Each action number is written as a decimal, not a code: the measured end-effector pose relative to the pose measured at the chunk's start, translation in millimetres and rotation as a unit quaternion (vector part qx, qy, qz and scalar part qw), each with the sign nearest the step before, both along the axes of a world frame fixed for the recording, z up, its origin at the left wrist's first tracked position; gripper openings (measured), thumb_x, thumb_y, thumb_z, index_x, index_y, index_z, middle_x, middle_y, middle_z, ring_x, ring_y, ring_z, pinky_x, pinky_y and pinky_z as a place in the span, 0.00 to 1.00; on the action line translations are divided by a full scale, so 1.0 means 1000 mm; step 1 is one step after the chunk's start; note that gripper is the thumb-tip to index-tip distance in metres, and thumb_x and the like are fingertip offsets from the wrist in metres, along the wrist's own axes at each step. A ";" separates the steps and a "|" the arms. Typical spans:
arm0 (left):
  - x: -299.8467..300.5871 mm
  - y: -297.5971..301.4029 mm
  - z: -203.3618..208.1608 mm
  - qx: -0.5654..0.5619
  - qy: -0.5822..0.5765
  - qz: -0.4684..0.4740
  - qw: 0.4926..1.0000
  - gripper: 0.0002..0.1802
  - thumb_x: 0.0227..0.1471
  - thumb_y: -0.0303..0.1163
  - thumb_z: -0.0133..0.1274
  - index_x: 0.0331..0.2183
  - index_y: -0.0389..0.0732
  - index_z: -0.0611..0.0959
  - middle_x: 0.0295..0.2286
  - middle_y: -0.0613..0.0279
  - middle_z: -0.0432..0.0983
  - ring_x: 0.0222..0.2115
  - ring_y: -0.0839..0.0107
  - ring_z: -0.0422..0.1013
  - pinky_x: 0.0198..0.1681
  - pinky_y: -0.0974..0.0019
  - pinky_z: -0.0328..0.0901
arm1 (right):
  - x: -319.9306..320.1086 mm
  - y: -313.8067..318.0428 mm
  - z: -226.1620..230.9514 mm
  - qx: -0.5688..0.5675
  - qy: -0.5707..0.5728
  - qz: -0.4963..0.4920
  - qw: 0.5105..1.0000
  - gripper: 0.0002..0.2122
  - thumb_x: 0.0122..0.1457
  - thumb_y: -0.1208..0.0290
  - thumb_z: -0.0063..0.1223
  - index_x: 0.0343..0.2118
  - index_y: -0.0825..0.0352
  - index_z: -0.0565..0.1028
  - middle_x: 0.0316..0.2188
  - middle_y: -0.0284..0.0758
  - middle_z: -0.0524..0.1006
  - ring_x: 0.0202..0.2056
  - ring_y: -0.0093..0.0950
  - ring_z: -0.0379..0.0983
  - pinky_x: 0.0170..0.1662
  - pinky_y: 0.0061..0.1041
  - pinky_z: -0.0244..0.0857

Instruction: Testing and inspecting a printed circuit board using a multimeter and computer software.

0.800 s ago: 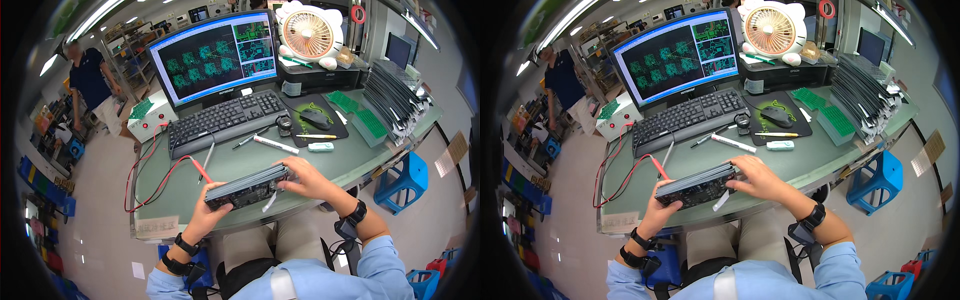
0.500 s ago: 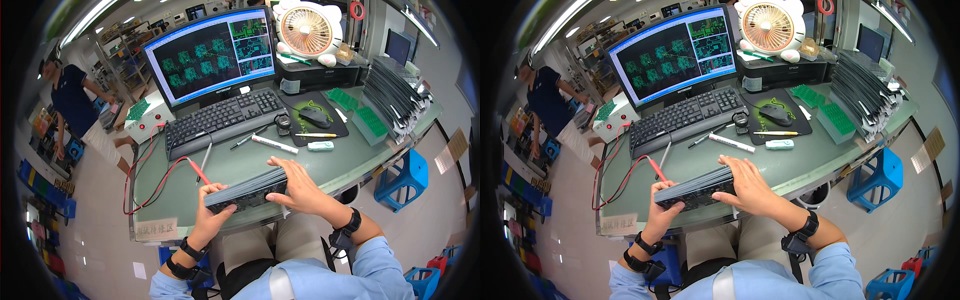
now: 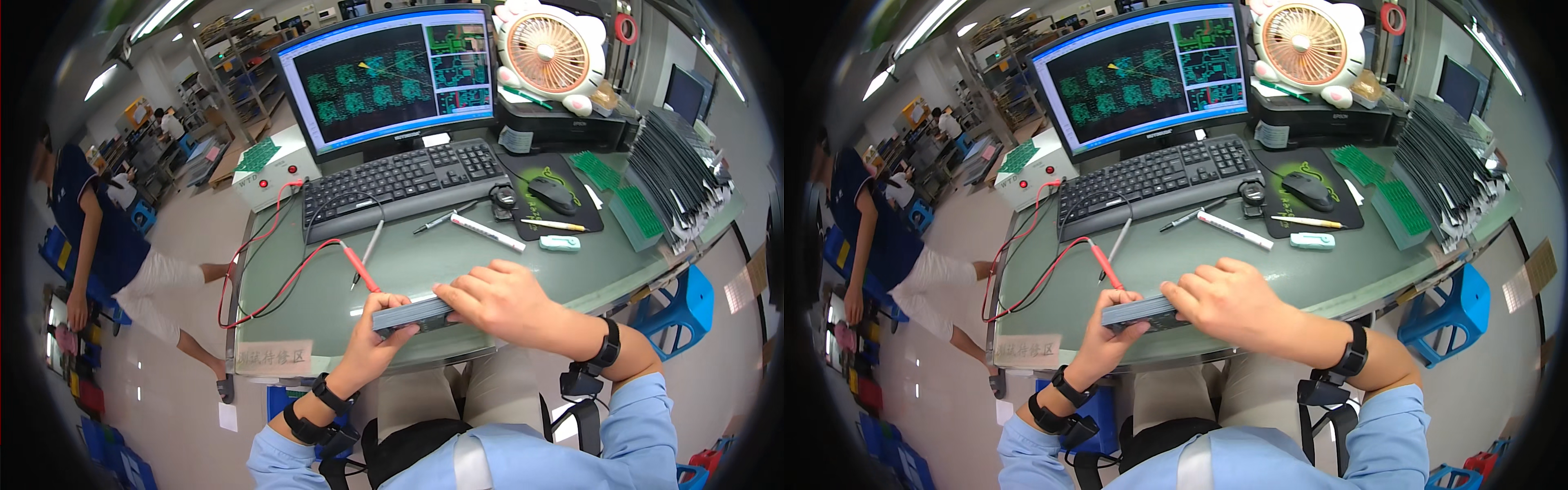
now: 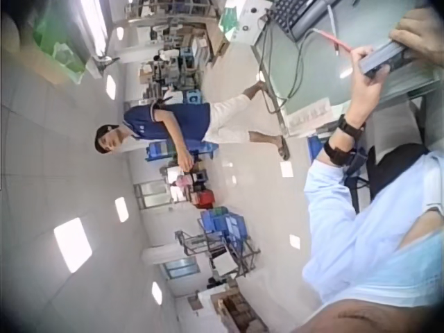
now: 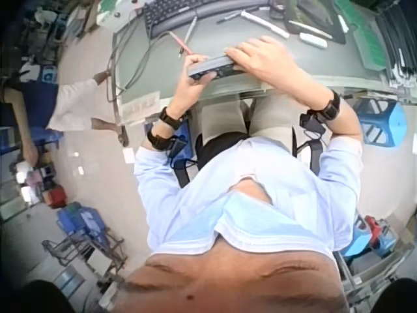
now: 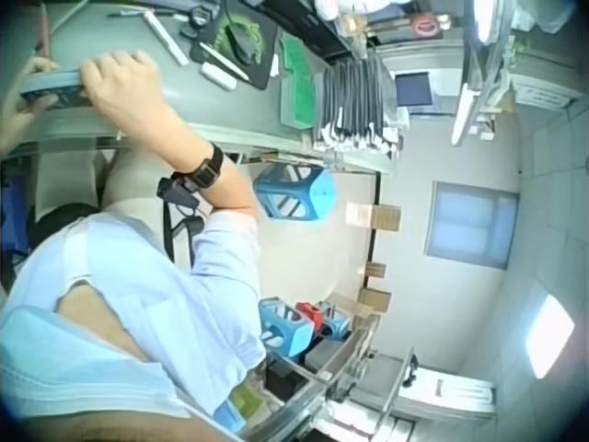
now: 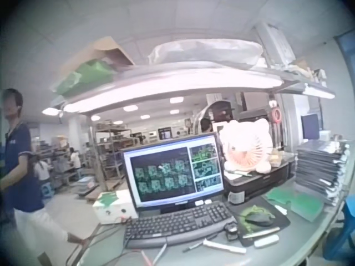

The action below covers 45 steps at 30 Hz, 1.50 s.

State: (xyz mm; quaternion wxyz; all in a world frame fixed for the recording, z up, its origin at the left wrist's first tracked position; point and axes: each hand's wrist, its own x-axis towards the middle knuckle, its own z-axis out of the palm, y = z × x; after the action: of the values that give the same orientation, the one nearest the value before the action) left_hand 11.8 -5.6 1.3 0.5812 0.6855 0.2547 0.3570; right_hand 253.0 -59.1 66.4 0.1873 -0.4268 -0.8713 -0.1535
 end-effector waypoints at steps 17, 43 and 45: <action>-0.019 0.124 0.012 0.307 0.539 0.145 0.771 0.39 0.44 0.34 0.53 0.58 0.39 0.59 0.32 0.41 0.79 0.32 0.43 0.76 0.34 0.48 0.69 | 0.050 0.106 -0.017 -0.570 0.276 -0.036 0.773 0.22 0.52 0.60 0.67 0.43 0.74 0.78 0.31 0.36 0.81 0.33 0.21 0.74 0.39 0.22 0.68; 0.050 0.153 0.065 -0.152 -0.194 -0.113 0.962 0.25 0.63 0.46 0.37 0.32 0.34 0.79 0.26 0.59 0.71 0.20 0.74 0.65 0.22 0.73 0.60 | 0.096 0.079 -0.010 -0.436 0.161 0.116 0.878 0.10 0.60 0.64 0.56 0.40 0.61 0.81 0.35 0.30 0.81 0.39 0.31 0.74 0.45 0.31 0.65; 0.064 0.147 0.057 -0.186 -0.093 -0.124 0.970 0.26 0.62 0.48 0.40 0.35 0.32 0.79 0.26 0.58 0.74 0.19 0.76 0.71 0.23 0.75 0.67 | 0.103 0.086 -0.018 -0.462 0.212 0.144 0.849 0.09 0.60 0.65 0.56 0.39 0.64 0.81 0.35 0.31 0.82 0.37 0.31 0.75 0.43 0.30 0.66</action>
State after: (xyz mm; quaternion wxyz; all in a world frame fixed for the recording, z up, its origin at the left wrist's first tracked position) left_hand 76.1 141.3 58.6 0.7591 0.5559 0.1744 0.2906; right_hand 355.6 26.8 48.4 0.1687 -0.3556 -0.8324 0.3901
